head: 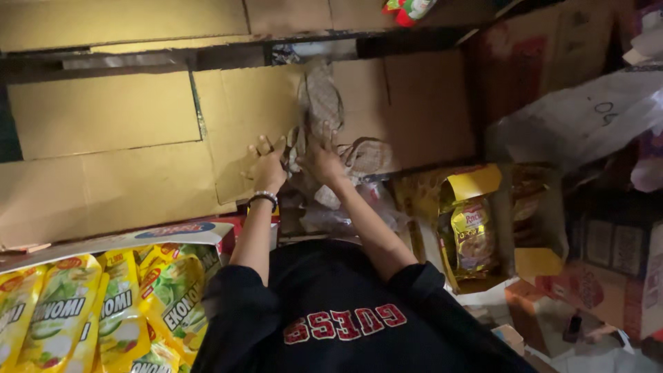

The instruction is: The person wipes the front of a red and green sachet with a cloth, then wipes several yellow sachets on a shelf. The person uses a cloth to clean the packaging surfaces and places the items back on the shelf.

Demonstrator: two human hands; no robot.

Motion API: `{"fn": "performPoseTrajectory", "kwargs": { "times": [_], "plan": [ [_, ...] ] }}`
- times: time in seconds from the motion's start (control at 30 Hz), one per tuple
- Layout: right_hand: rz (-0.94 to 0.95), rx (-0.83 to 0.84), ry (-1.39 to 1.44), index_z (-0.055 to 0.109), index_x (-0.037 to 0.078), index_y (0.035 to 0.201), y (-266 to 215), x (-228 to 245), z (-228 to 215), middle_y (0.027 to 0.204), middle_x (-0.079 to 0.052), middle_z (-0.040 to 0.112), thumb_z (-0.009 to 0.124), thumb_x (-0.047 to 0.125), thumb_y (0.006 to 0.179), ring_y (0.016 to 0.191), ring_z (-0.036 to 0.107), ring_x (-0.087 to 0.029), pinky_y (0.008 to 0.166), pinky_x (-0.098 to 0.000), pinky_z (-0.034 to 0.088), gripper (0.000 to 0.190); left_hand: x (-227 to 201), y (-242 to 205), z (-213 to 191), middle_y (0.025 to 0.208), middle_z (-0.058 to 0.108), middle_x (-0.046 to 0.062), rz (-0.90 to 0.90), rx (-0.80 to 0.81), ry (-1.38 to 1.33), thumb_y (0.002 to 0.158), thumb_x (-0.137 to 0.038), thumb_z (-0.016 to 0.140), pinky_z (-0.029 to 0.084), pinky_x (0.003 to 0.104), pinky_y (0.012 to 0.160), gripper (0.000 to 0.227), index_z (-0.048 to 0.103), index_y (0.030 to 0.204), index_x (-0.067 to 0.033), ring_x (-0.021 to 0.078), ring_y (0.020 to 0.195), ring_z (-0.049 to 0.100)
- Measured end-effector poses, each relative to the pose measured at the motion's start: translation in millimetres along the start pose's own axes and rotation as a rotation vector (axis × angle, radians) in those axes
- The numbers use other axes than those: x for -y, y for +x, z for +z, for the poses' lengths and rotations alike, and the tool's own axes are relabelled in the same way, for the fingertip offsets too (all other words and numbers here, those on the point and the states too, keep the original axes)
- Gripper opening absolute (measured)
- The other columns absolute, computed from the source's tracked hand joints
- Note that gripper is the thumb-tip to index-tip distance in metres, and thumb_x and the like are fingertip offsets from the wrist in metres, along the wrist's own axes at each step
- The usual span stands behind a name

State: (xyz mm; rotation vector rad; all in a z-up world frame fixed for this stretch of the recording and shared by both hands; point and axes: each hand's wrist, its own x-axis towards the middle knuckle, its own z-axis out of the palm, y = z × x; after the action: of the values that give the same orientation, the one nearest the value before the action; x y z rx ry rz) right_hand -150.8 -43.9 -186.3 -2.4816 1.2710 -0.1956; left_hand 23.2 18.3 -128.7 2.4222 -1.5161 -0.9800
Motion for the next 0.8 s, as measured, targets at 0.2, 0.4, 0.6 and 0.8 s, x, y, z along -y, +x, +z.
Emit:
{"fn": "performPoseTrajectory", "kwargs": {
  "times": [0.2, 0.4, 0.6, 0.8],
  "plan": [
    [0.051, 0.128, -0.002, 0.042, 0.017, 0.149, 2, -7, 5, 0.169, -0.019, 0.015, 0.067, 0.054, 0.093, 0.151, -0.008, -0.057, 0.123, -0.0641, 0.011, 0.072, -7, -2, -11, 0.172, 0.012, 0.006, -0.029, 0.019, 0.002, 0.079, -0.006, 0.076, 0.024, 0.089, 0.098, 0.092, 0.039, 0.152, -0.0456, 0.0464, 0.154, 0.015],
    [0.152, 0.085, 0.090, 0.031, 0.015, 0.159, 2, -6, 6, 0.167, -0.024, 0.006, 0.076, 0.057, 0.090, 0.153, 0.003, -0.060, 0.122, -0.0627, 0.025, 0.092, 9, 13, 17, 0.170, 0.015, 0.011, 0.034, -0.062, 0.030, 0.081, -0.008, 0.072, 0.031, 0.083, 0.101, 0.087, 0.040, 0.153, -0.0436, 0.0520, 0.151, 0.020],
    [0.234, 0.090, 0.162, 0.029, 0.019, 0.159, 1, 2, -3, 0.167, -0.030, -0.002, 0.079, 0.051, 0.084, 0.149, 0.006, -0.062, 0.118, -0.0604, 0.030, 0.096, 10, 18, 26, 0.172, 0.012, 0.004, -0.030, -0.069, 0.008, 0.090, -0.005, 0.067, 0.018, 0.092, 0.097, 0.081, 0.042, 0.151, -0.0500, 0.0449, 0.154, 0.013],
    [0.246, 0.090, 0.148, 0.026, 0.021, 0.161, 2, 6, -8, 0.166, -0.033, 0.000, 0.080, 0.051, 0.084, 0.148, 0.010, -0.063, 0.118, -0.0602, 0.033, 0.099, -7, 4, -1, 0.172, 0.011, 0.001, -0.067, 0.004, 0.000, 0.080, -0.012, 0.080, 0.019, 0.090, 0.098, 0.090, 0.039, 0.151, -0.0510, 0.0412, 0.155, 0.013]
  ]
}}
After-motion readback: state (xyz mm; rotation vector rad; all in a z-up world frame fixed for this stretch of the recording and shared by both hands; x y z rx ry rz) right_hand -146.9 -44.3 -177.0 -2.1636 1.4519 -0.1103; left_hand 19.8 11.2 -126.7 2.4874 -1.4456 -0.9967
